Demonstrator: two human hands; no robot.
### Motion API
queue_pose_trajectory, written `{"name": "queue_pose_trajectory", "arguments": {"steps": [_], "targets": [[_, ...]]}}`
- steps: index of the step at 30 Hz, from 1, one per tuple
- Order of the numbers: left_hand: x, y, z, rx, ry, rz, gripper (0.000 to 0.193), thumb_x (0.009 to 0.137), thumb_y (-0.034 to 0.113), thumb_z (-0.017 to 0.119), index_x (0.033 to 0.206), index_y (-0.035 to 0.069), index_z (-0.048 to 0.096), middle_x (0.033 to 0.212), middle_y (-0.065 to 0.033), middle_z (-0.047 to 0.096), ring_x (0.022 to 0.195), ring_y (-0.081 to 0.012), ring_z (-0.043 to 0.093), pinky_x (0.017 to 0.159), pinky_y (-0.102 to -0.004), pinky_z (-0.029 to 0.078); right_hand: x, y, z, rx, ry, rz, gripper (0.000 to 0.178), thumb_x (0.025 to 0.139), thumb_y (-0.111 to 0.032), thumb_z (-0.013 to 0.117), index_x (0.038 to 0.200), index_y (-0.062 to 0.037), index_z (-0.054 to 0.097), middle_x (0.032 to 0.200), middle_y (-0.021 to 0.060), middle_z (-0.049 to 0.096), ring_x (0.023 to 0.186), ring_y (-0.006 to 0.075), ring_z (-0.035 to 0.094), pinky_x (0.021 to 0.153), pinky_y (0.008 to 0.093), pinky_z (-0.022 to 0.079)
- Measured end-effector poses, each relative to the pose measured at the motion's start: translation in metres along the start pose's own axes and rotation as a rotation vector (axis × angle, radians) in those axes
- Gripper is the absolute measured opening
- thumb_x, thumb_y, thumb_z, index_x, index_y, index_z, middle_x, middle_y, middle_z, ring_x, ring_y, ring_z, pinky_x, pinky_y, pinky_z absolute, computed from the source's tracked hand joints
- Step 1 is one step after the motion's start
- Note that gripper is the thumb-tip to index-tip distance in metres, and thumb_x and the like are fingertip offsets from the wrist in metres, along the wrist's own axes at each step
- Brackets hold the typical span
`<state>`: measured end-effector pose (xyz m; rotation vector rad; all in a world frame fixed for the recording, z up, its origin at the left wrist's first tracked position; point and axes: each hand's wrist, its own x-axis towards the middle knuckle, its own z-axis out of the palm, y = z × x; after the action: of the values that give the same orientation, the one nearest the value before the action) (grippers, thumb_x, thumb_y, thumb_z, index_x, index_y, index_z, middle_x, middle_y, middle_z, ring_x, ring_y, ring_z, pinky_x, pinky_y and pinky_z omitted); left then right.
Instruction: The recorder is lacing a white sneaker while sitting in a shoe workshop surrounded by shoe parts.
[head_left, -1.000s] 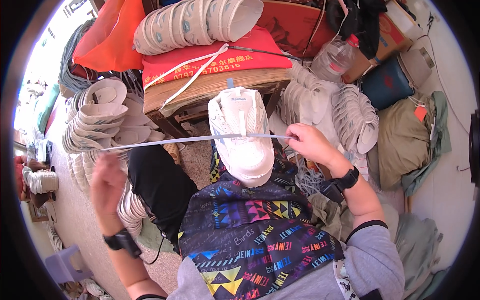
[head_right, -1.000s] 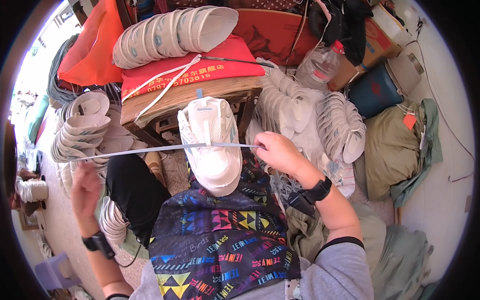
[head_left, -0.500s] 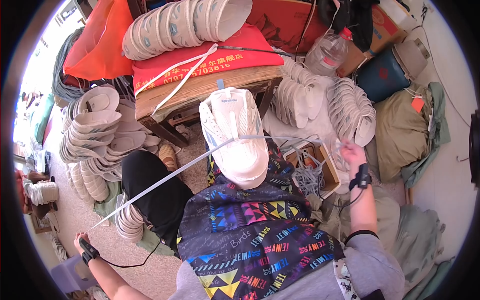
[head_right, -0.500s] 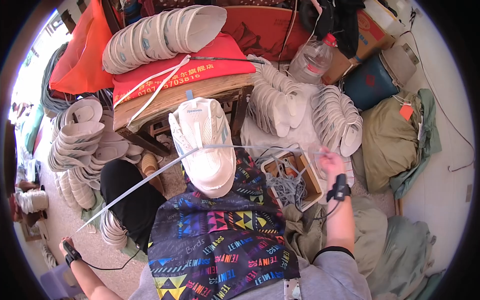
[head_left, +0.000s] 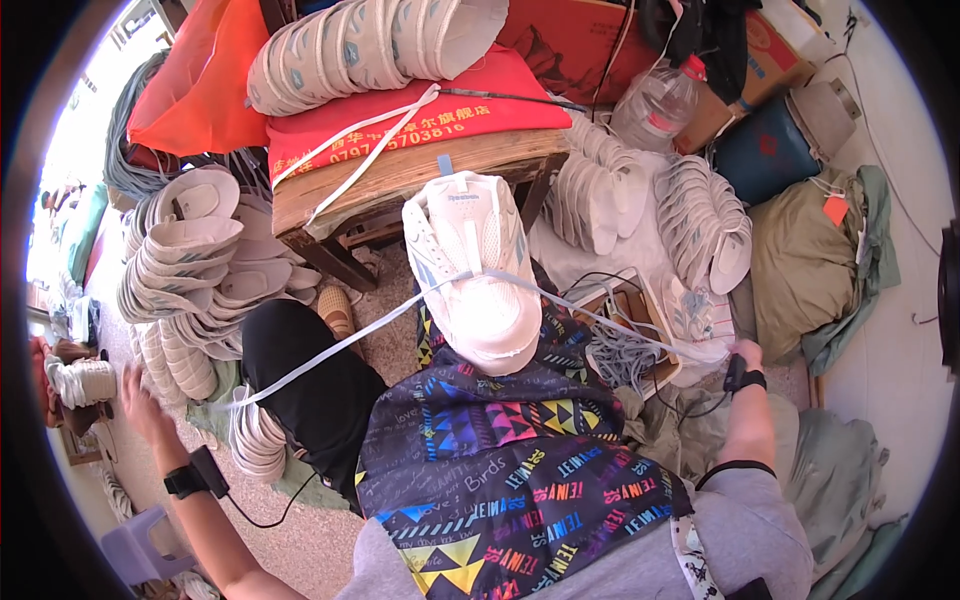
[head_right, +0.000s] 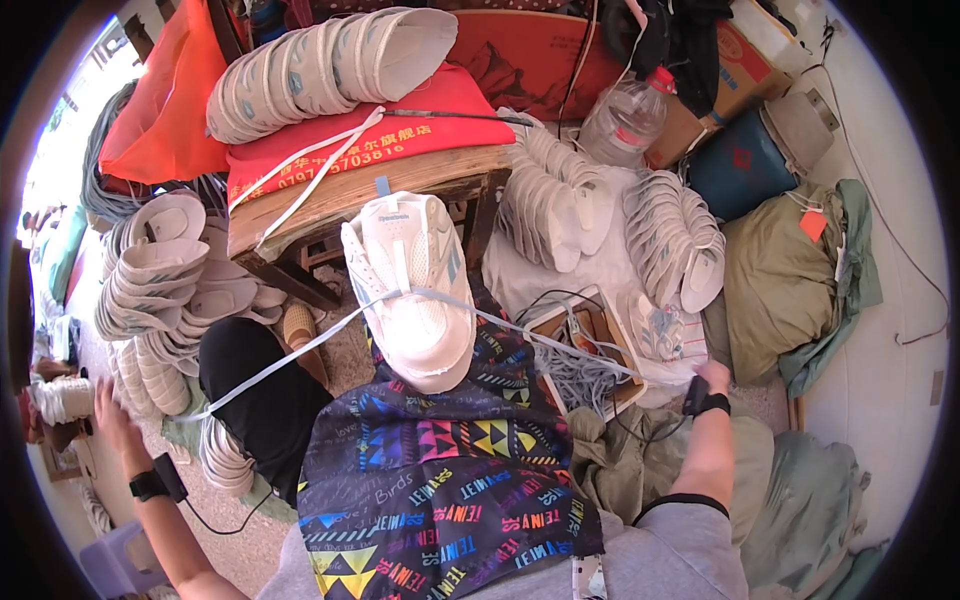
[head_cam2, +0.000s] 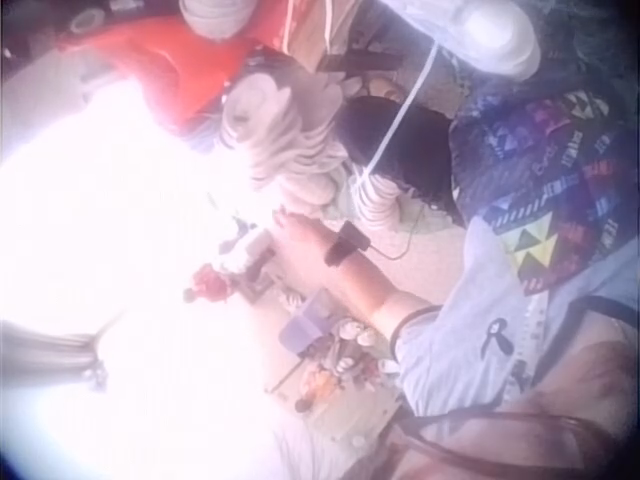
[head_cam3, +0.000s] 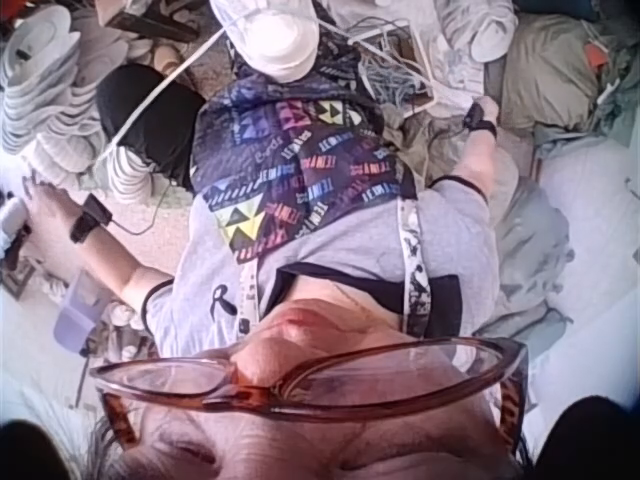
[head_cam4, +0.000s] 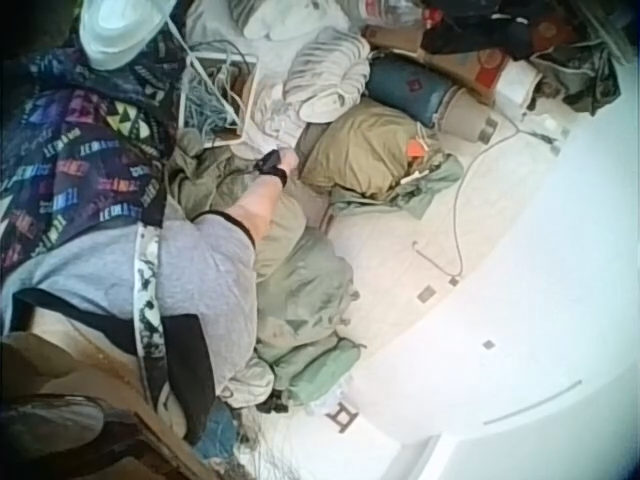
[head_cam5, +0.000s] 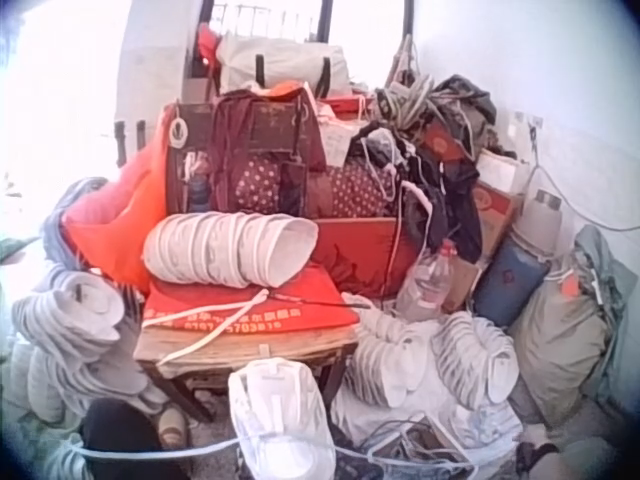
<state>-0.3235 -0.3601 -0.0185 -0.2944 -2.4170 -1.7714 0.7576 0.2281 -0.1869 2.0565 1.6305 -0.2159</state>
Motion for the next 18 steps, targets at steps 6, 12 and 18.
{"name": "queue_pose_trajectory", "arguments": {"steps": [6, 12, 18], "targets": [[-0.204, 0.223, 0.236, -0.029, -0.726, 0.130, 0.020, 0.095, 0.010, 0.056, 0.110, 0.002, 0.067, 0.098, -0.0008, 0.068, 0.075, -0.0057, 0.055, 0.070, -0.0195, 0.045, -0.148, -0.257, -0.127, 0.926, 0.129, -0.464, 0.045, 0.081, -0.011, 0.067, 0.122, 0.0024, 0.054, 0.101, 0.0106, 0.068, 0.086, 0.0219, 0.063, 0.086, 0.0320, 0.047], [-0.294, 0.194, 0.335, -0.333, -1.130, -0.165, 0.013, 0.099, 0.013, 0.052, 0.102, 0.002, 0.058, 0.094, -0.0049, 0.065, 0.085, -0.0109, 0.059, 0.079, -0.0258, 0.050, -0.274, -0.395, -0.203, 1.494, -0.352, -0.904, 0.025, 0.097, -0.013, 0.051, 0.121, -0.0047, 0.050, 0.100, 0.0076, 0.068, 0.082, 0.0111, 0.063, 0.069, 0.0244, 0.050], [-0.336, 0.178, 0.343, -0.143, -1.107, -0.126, 0.017, 0.095, 0.016, 0.059, 0.090, 0.000, 0.058, 0.069, -0.0003, 0.057, 0.058, -0.0066, 0.049, 0.051, -0.0250, 0.042, -0.296, -0.420, -0.198, 1.150, -0.206, -1.161, 0.017, 0.095, -0.017, 0.057, 0.102, -0.0017, 0.058, 0.086, 0.0057, 0.066, 0.071, 0.0109, 0.060, 0.061, 0.0252, 0.047]]}}
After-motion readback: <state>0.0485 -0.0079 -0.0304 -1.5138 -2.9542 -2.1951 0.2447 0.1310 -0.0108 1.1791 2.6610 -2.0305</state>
